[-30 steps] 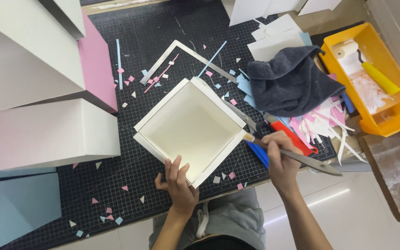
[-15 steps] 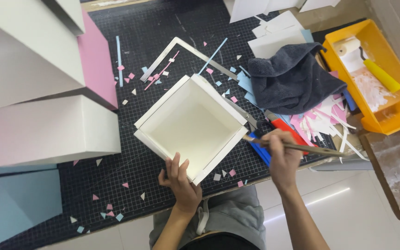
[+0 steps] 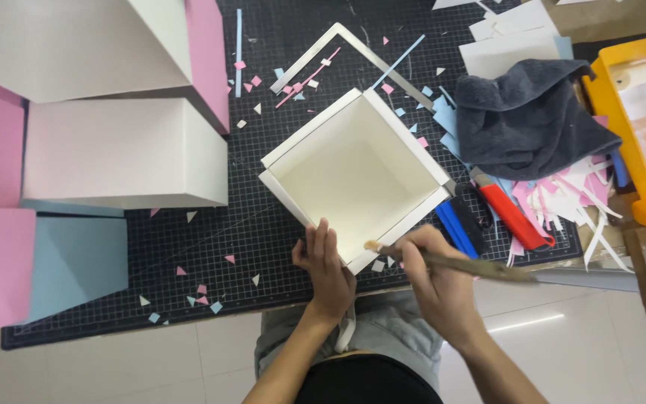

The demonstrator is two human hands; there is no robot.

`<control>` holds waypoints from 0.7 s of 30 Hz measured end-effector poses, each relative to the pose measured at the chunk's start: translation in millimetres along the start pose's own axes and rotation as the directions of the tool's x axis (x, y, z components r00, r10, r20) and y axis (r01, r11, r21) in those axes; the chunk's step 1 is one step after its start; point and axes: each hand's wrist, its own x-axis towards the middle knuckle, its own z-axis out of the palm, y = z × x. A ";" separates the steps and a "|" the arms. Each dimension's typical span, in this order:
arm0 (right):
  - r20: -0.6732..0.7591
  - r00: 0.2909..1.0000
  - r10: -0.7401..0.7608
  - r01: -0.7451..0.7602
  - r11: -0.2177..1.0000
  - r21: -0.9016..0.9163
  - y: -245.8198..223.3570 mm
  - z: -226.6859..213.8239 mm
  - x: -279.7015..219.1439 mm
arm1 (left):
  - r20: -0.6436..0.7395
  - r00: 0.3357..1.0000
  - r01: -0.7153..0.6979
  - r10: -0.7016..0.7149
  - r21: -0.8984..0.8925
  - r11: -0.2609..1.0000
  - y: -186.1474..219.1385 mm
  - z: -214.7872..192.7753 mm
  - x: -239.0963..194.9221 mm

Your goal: The person assembles a white paper box by applying glue to the edges and folding the flaps into place. They use a bone folder to crease the edges and a pair of scissors to trim excess paper. The person repeats this process for multiple boxes.

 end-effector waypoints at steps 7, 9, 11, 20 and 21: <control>0.275 0.961 -0.007 0.096 0.945 -0.312 -17.8 17.7 43.0 | -0.055 0.997 -0.061 0.060 -0.008 0.998 -10.1 11.8 -3.3; 0.306 0.952 0.011 0.090 0.946 -0.313 -17.9 22.1 42.3 | -0.058 0.996 -0.069 0.068 -0.005 0.998 -14.6 15.4 -6.9; 0.336 0.941 0.030 0.082 0.946 -0.314 -15.2 23.9 41.1 | -0.059 0.995 -0.076 0.076 -0.002 0.997 -16.1 15.8 -7.8; 0.373 0.911 -0.175 0.303 0.897 -0.320 -10.1 9.2 22.6 | -0.035 0.998 -0.052 0.050 -0.049 0.997 -11.2 11.3 -2.2; 0.414 0.854 -0.314 0.439 0.863 -0.249 -0.8 9.5 17.2 | -0.023 0.998 -0.056 0.055 -0.059 0.997 -11.4 10.3 -1.5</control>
